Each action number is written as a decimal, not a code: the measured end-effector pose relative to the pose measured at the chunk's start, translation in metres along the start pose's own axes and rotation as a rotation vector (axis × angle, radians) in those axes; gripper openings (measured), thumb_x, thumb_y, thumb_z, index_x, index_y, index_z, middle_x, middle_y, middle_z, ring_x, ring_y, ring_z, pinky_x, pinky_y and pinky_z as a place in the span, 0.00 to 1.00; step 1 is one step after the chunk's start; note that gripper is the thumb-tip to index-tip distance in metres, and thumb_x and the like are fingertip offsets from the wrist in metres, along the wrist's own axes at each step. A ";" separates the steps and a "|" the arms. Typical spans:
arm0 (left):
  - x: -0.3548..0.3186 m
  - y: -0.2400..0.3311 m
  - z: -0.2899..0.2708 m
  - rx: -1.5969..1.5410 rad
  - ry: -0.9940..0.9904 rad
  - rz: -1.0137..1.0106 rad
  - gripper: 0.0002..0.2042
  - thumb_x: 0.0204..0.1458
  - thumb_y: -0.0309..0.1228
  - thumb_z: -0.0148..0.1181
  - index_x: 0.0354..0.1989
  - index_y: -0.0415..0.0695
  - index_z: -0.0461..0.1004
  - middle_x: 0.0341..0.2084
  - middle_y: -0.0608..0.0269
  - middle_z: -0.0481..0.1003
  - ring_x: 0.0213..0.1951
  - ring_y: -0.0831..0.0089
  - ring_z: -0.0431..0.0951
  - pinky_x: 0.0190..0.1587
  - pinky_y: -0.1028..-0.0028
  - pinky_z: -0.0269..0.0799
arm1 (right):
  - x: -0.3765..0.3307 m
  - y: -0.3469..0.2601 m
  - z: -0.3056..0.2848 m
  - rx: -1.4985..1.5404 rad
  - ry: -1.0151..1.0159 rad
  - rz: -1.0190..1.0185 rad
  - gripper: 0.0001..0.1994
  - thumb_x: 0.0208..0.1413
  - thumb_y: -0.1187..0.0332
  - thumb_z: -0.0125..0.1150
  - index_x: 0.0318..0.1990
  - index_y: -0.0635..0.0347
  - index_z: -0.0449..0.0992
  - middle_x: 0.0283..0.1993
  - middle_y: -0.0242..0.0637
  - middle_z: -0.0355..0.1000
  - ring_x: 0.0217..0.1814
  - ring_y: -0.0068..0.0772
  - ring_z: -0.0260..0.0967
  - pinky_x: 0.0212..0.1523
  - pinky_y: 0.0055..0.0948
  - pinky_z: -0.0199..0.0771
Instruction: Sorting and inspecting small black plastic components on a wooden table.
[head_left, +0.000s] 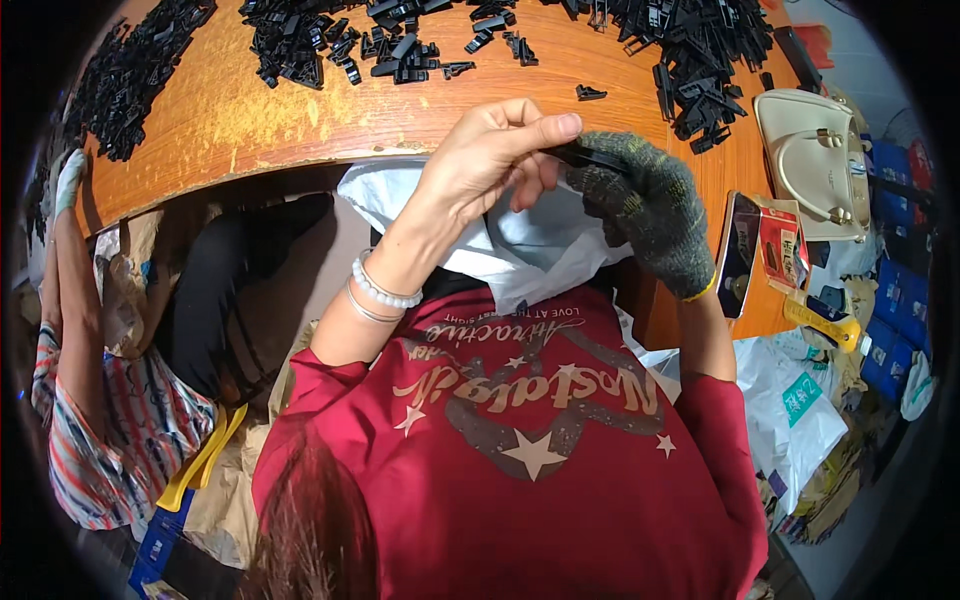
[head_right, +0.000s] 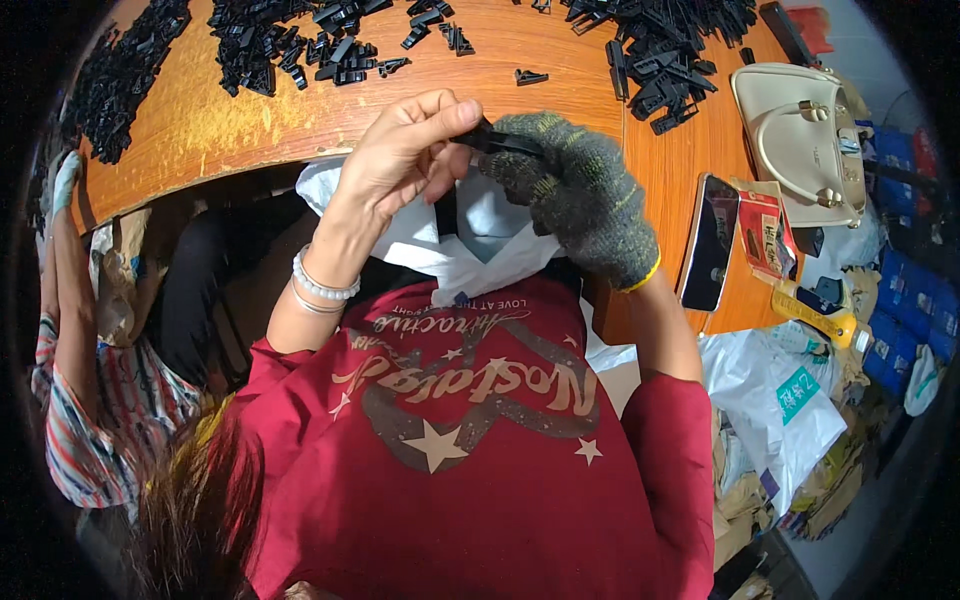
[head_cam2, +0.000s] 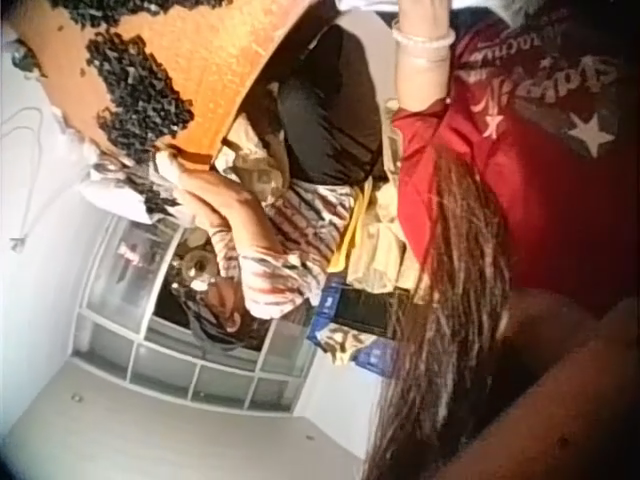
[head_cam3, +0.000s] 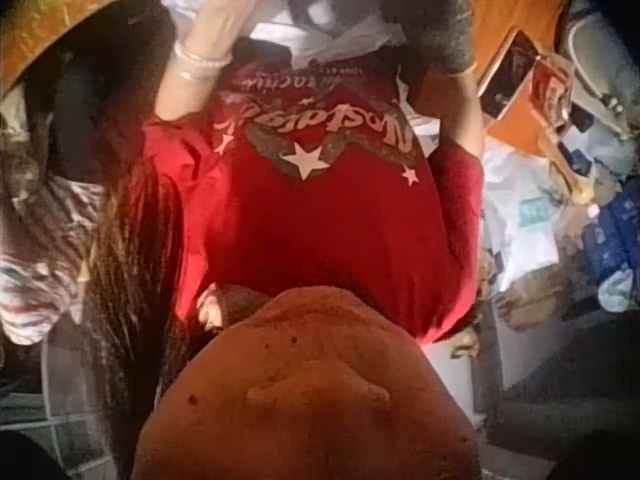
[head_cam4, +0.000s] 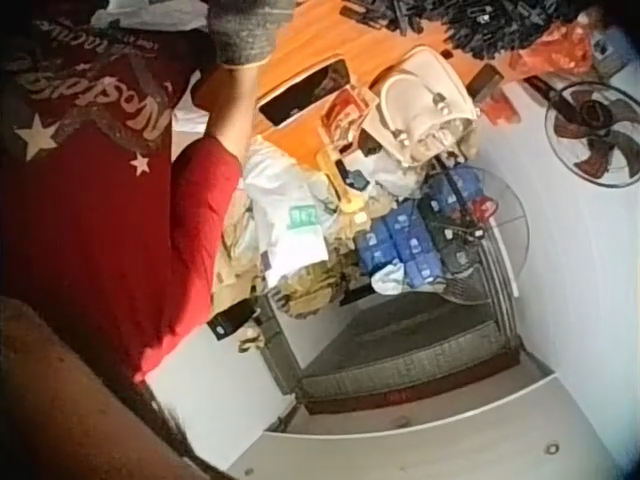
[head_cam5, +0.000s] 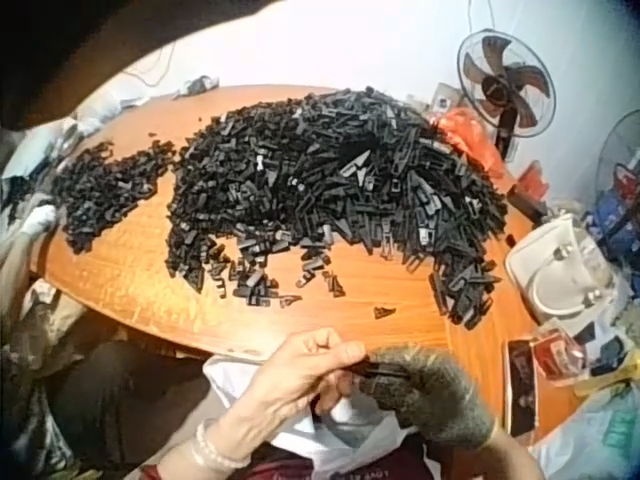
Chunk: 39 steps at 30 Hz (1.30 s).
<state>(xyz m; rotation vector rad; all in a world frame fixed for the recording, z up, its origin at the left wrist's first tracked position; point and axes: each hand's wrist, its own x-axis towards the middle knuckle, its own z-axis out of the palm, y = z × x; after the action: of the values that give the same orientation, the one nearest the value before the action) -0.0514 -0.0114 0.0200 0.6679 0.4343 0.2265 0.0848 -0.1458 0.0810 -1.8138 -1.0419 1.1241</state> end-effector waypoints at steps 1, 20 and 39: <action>-0.002 0.000 0.001 0.004 0.001 0.001 0.14 0.51 0.34 0.66 0.25 0.40 0.68 0.14 0.54 0.74 0.08 0.74 0.70 0.08 0.81 0.61 | -0.002 0.002 0.001 0.003 0.000 -0.004 0.12 0.57 0.71 0.60 0.49 0.57 0.76 0.33 0.30 0.72 0.26 0.16 0.67 0.20 0.19 0.65; -0.022 0.000 0.009 0.123 0.076 0.010 0.17 0.54 0.35 0.63 0.23 0.43 0.61 0.11 0.57 0.72 0.06 0.78 0.66 0.07 0.82 0.58 | -0.004 0.021 0.011 0.056 0.030 -0.199 0.10 0.53 0.75 0.60 0.43 0.63 0.77 0.36 0.39 0.74 0.34 0.32 0.71 0.34 0.28 0.72; -0.035 0.012 0.013 0.415 0.069 0.156 0.16 0.58 0.35 0.58 0.23 0.43 0.61 0.12 0.56 0.72 0.06 0.78 0.67 0.06 0.81 0.55 | -0.016 -0.006 0.018 -0.109 0.043 -0.359 0.11 0.56 0.71 0.60 0.44 0.66 0.76 0.29 0.32 0.74 0.25 0.18 0.67 0.25 0.20 0.68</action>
<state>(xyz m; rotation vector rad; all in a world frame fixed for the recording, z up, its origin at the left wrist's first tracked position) -0.0772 -0.0209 0.0480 1.1055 0.5017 0.3112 0.0622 -0.1548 0.0858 -1.6385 -1.3605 0.8219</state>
